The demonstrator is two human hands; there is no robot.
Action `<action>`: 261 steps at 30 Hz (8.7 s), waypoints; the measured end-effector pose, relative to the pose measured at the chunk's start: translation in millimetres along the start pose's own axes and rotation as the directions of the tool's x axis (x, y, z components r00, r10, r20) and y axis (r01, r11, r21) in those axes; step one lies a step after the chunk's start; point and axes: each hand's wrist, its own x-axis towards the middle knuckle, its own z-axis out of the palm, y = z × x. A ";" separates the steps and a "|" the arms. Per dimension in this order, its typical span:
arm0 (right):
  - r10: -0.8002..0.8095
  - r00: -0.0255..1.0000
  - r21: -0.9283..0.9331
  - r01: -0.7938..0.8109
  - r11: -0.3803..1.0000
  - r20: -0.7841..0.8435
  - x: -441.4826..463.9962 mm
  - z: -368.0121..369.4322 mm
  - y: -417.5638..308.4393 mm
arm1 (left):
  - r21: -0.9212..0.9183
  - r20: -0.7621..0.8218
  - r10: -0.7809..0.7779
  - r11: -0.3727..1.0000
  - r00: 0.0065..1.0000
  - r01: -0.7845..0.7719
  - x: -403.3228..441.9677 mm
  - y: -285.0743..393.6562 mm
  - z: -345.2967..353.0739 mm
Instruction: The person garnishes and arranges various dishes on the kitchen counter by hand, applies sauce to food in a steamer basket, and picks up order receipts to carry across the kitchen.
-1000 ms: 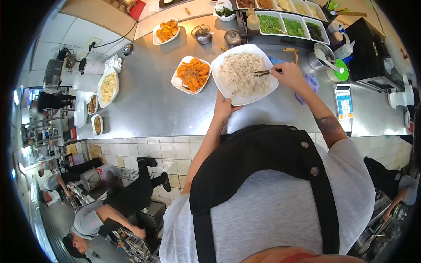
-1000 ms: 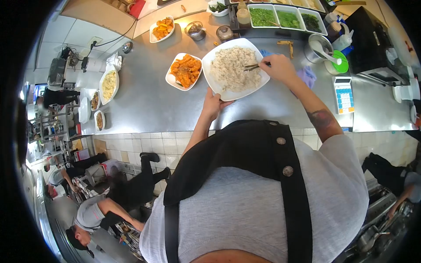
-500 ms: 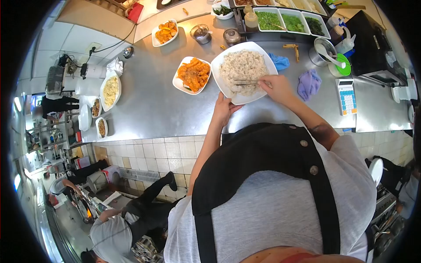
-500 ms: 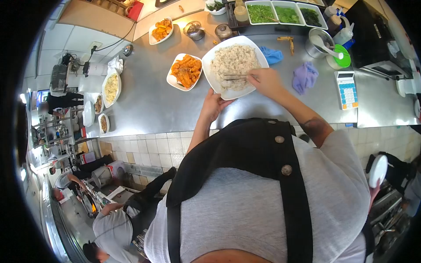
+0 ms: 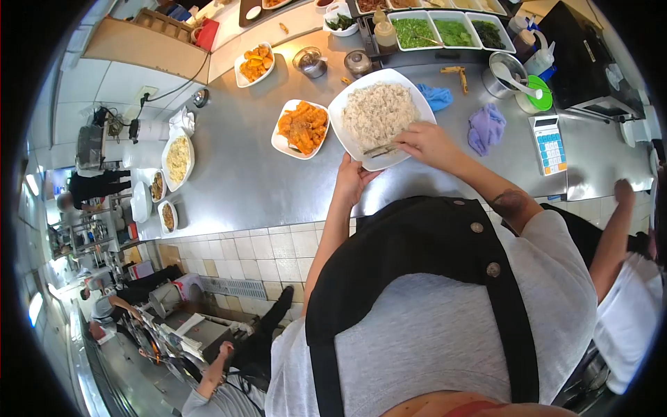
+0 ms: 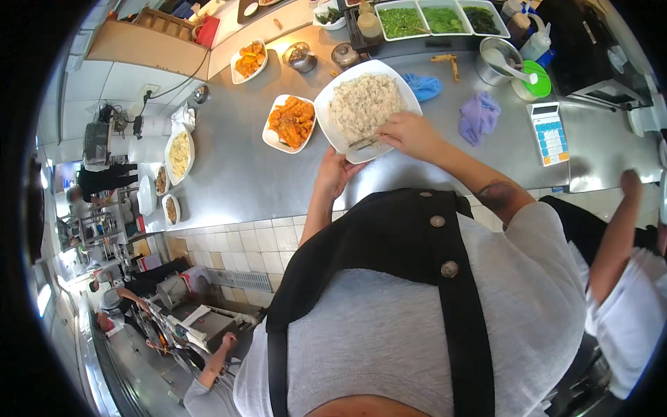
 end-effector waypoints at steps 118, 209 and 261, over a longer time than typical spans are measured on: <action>0.400 0.887 -0.651 -0.446 0.614 -0.230 234.8 -87.7 281.8 | 0.026 -0.021 -0.164 0.986 0.986 0.164 24.4 -14.5 32.6; 0.746 0.658 0.578 -0.651 0.492 0.106 154.5 200.2 -57.2 | 0.001 0.065 0.010 1.000 0.998 -0.010 10.1 265.5 -479.4; 0.279 0.925 -0.488 -0.374 0.788 -0.258 526.7 251.0 181.5 | 0.993 0.119 0.673 -0.083 0.730 -0.085 -35.9 193.8 -454.8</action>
